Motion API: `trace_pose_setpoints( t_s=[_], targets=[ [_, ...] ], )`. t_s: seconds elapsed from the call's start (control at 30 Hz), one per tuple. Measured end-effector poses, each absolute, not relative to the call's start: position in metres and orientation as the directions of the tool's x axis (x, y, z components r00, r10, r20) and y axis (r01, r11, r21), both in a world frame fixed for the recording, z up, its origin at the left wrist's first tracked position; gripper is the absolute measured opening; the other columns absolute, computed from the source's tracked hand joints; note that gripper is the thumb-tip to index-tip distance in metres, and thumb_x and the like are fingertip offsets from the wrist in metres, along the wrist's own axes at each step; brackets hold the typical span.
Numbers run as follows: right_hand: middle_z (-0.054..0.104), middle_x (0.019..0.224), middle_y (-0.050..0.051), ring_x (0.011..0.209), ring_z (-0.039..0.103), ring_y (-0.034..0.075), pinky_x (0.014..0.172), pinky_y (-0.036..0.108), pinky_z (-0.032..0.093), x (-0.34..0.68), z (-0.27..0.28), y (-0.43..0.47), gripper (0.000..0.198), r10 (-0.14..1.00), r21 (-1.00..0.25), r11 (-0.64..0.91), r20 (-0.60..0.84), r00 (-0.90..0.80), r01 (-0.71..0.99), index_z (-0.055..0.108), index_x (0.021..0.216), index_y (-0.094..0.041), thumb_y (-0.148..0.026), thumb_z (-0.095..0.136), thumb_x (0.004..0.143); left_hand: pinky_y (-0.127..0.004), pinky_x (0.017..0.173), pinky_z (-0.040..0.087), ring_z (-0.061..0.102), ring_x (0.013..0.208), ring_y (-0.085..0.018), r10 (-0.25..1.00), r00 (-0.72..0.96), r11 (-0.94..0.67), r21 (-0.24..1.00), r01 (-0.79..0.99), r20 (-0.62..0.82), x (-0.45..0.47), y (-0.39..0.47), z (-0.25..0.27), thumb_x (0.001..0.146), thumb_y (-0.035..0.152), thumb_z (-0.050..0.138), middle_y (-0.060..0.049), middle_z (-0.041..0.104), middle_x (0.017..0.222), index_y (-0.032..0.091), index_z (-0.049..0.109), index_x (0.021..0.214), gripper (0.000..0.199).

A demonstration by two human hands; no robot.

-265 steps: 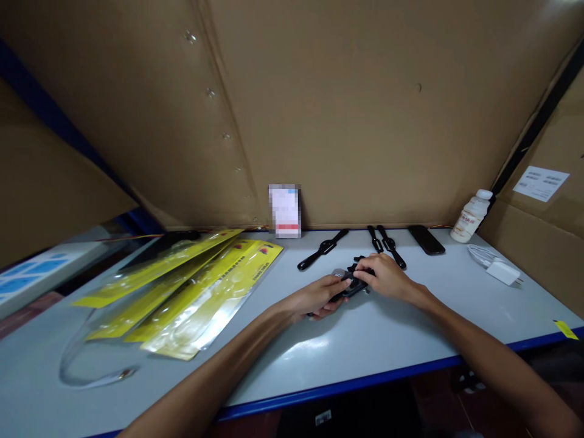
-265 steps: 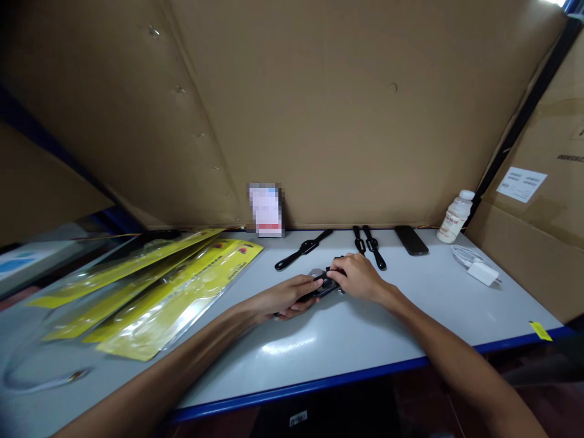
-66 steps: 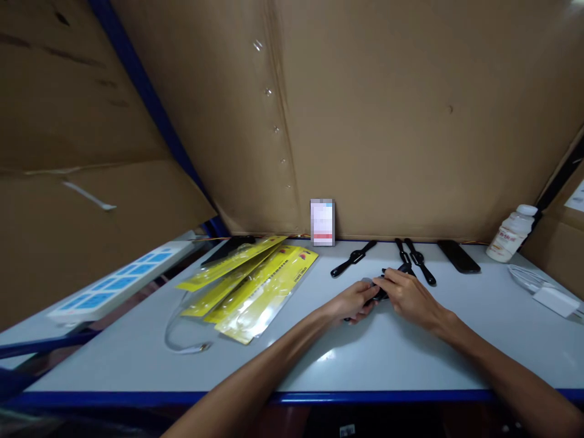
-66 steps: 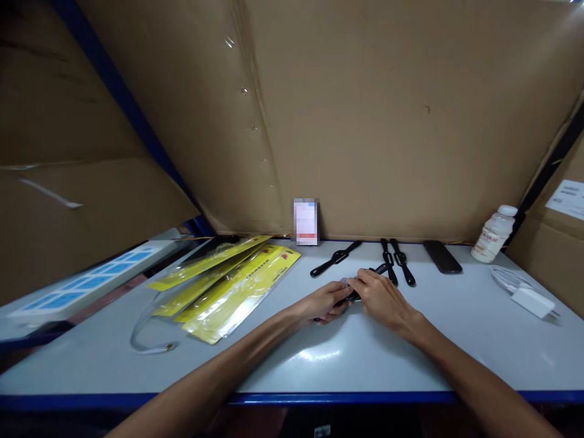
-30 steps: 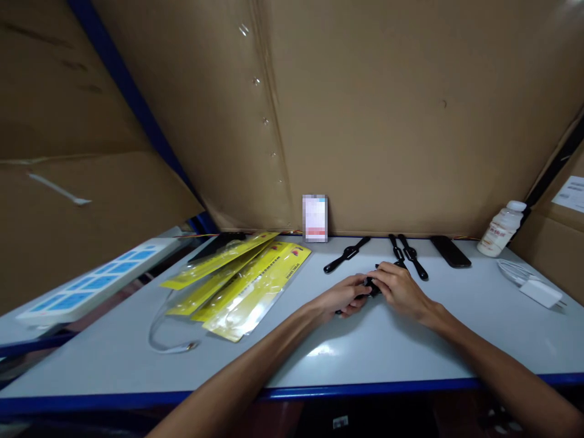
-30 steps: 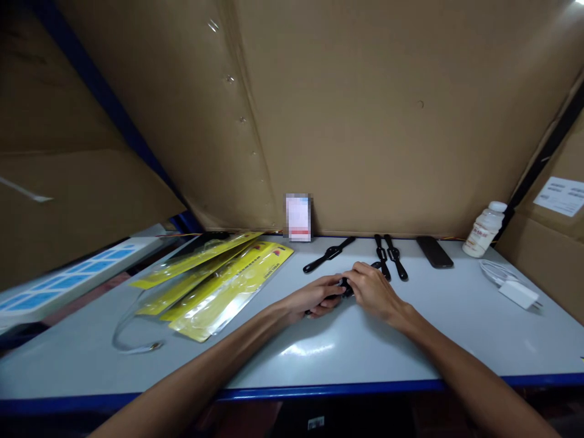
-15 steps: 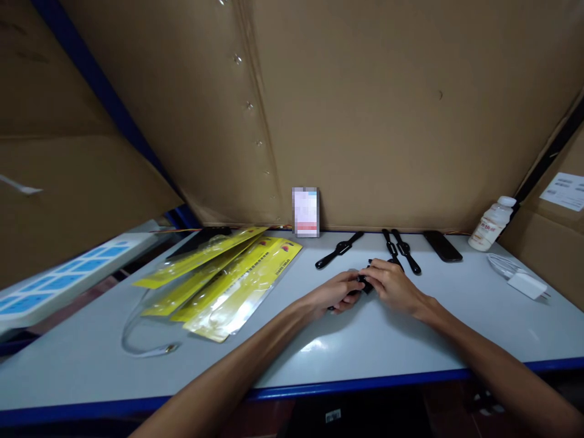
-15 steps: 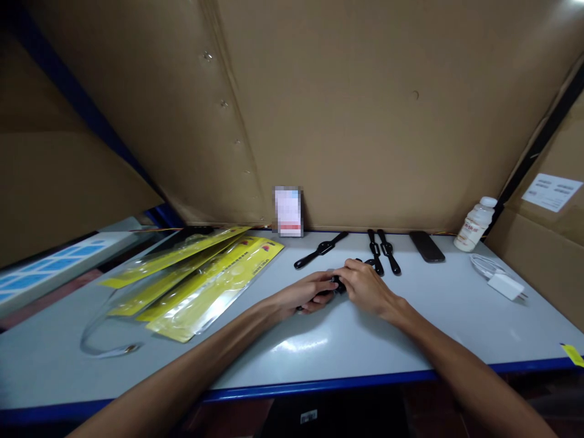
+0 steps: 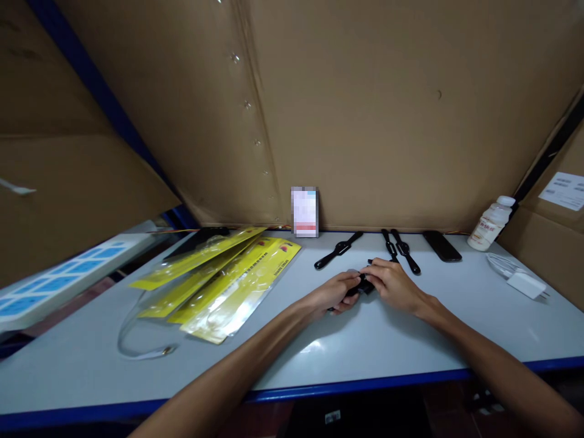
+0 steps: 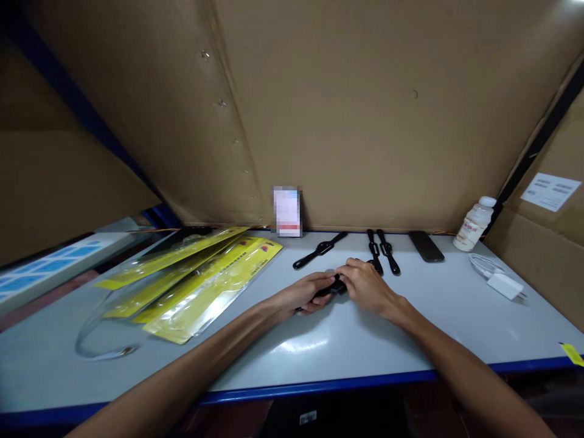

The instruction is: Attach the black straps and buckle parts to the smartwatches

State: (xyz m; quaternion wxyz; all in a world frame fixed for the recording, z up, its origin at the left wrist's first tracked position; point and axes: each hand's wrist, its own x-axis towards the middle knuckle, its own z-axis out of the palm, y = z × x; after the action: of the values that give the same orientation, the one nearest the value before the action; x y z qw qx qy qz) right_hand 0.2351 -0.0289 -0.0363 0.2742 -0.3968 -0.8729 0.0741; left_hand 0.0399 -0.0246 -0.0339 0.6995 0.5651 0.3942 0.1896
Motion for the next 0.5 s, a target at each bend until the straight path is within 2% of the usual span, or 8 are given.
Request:
trace_pose_setpoints(
  t_s=[0.33, 0.5],
  targets=[
    [0.063, 0.089, 0.005, 0.077, 0.058, 0.016, 0.071, 0.027, 0.046, 0.2341, -0.0313, -0.0319, 0.031, 0.725, -0.341, 0.685, 0.406, -0.556, 0.644, 0.073, 0.108, -0.019, -0.003, 0.052, 0.092, -0.015, 0.033, 0.016, 0.021, 0.033, -0.006, 0.757, 0.571, 0.225, 0.947, 0.229, -0.318, 0.0421, -0.024, -0.0411, 0.1, 0.035, 0.034, 0.011, 0.037, 0.05, 0.023, 0.04, 0.096, 0.013],
    [0.061, 0.086, 0.006, 0.079, 0.057, 0.017, 0.073, 0.029, 0.046, 0.2326, -0.0312, -0.0342, 0.025, 0.697, -0.27, 0.7, 0.459, -0.551, 0.661, 0.074, 0.103, -0.017, -0.006, 0.053, 0.092, -0.015, 0.032, 0.014, 0.021, 0.033, -0.006, 0.759, 0.582, 0.21, 0.956, 0.206, -0.292, 0.0418, -0.0239, -0.0404, 0.1, 0.035, 0.034, 0.011, 0.036, 0.049, 0.023, 0.041, 0.094, 0.015]
  ],
)
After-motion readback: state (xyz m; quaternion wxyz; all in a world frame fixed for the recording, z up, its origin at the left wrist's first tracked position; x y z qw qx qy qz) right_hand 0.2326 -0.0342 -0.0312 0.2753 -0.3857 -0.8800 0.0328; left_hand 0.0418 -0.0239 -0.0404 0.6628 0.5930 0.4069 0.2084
